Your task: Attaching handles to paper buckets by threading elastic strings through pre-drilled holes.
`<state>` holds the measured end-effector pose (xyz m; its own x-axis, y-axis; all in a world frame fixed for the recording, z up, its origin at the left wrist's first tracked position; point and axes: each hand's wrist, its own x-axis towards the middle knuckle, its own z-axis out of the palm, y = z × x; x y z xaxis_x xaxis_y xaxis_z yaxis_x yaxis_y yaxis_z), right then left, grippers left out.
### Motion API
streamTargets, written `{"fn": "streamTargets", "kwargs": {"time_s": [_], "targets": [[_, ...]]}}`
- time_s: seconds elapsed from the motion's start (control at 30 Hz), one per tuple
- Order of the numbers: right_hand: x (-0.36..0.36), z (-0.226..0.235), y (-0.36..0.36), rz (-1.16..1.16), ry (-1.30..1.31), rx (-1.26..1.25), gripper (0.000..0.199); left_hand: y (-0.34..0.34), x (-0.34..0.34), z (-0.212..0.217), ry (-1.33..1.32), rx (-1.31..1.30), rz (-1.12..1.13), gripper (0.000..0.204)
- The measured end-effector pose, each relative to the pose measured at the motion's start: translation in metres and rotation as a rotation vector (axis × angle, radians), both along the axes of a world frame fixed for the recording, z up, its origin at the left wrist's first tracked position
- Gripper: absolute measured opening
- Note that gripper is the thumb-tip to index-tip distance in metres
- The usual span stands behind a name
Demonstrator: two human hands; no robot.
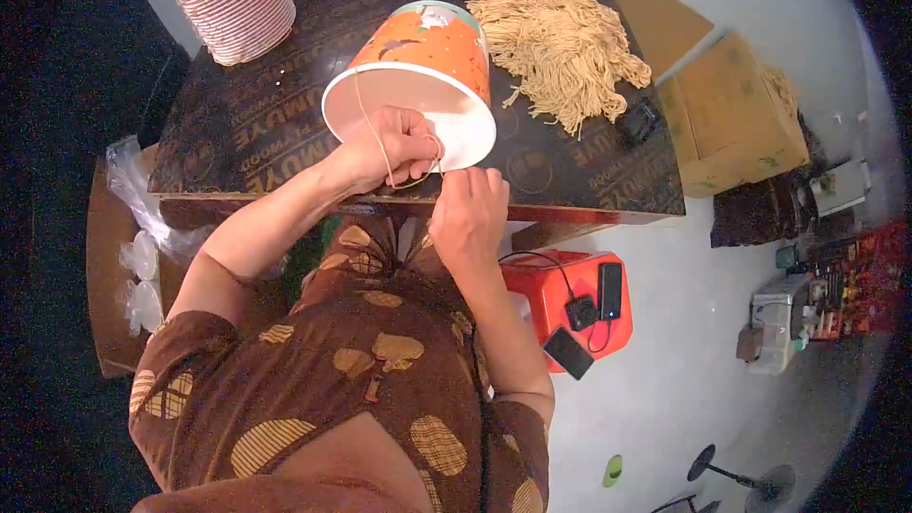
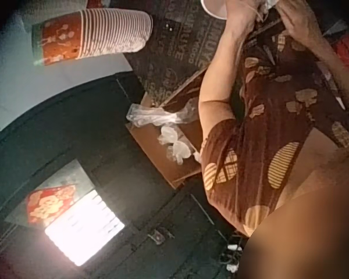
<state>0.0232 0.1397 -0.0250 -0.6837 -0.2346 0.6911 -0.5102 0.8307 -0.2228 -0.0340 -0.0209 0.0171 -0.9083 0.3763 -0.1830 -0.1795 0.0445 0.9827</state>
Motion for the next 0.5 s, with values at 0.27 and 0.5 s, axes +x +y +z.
{"fn": "streamTargets", "kwargs": {"time_s": [0.27,0.5], "targets": [[-0.0018,0.0016,0.0027,0.038,-0.01,-0.016,0.009,0.0063,-0.0021,0.0016,-0.014,0.022,-0.037,0.02],[-0.0019,-0.0005,0.003,0.044,-0.021,-0.101,0.006,0.0083,-0.005,-0.0036,0.138,-0.16,-0.082,0.019]]}}
